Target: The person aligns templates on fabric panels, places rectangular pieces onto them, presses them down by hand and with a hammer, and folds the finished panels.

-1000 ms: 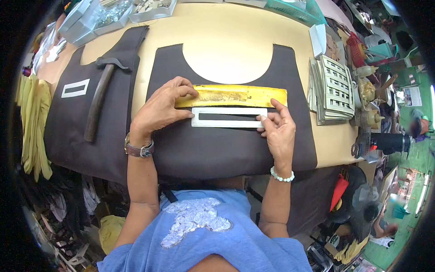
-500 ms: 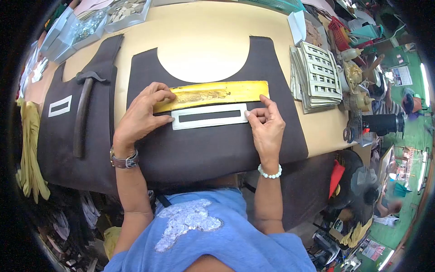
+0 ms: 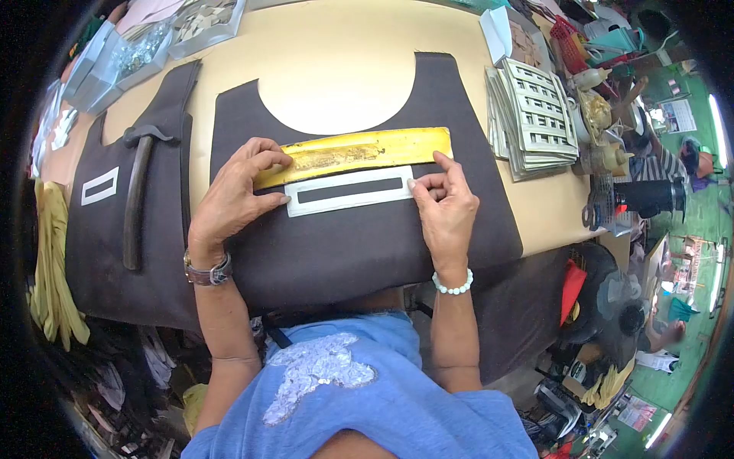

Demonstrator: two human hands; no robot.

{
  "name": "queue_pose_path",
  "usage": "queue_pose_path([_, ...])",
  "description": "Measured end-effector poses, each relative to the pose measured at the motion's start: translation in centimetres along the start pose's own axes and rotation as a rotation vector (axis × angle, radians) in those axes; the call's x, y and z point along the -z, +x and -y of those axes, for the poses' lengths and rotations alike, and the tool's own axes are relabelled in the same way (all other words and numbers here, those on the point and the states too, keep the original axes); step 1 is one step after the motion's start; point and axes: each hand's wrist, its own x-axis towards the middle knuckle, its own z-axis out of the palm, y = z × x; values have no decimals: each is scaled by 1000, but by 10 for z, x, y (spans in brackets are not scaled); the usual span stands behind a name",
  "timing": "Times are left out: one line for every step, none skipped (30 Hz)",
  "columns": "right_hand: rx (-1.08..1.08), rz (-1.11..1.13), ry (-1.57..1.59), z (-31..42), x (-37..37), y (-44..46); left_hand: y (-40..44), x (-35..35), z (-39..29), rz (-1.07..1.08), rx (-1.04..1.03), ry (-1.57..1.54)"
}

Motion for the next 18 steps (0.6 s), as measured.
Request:
queue_pose_path([18,2,-24,-1,0,-1,-1,-1,-1,-7,-1,6])
queue_pose_path([38,5,-47,-2,-1,-1,-1,0,-1,-10,-8,0])
queue_pose_path([147,14,-166,-3,-1,-2,-1,0,-2,-12,-16,-5])
queue_pose_path([257,22,-285,-5,-2,-3,-1,0,-3,-13,-23,-10])
queue_pose_path([366,29,-407,-5,-1,-5,-3,-1,-6,-42,-27,41])
queue_pose_path([404,11,-498,2,-4,-8,-6,-6,-10,-71,-30,91])
queue_pose_path([443,17,-587,4,-3,-9,-9,-11,-15,-105,-34,141])
queue_pose_path([483,21,-673,6,-3,-10,-14,-20,-20,-185,-50,189])
queue_pose_path([527,23,-756,8,-4,-10,-20,-28,-25,-238,-31,212])
queue_pose_path([478,59,-657,8,-2,-10,-27,-36,-26,-257,-45,292])
queue_pose_path([430,96,-558,5,3,-10,-35,-44,-26,-277,-58,372])
queue_pose_path([384,134,-461,4,10,-7,-41,-49,-26,-307,-72,404])
queue_pose_path([220,235,-335,4,18,0,-47,-55,-25,-335,-86,433])
queue_pose_path([357,65,-432,4,15,-2,-52,-59,-25,-358,-100,461])
queue_pose_path([493,-107,-523,4,9,-3,-55,-61,-25,-363,-102,489])
queue_pose_path([573,-121,-491,13,0,-8,-57,-62,-26,-369,-99,519])
queue_pose_path([646,-133,-456,24,-13,-16,-60,-63,-25,-368,-96,551])
queue_pose_path([717,-52,-403,30,-28,-24,-63,-64,-24,-350,-87,534])
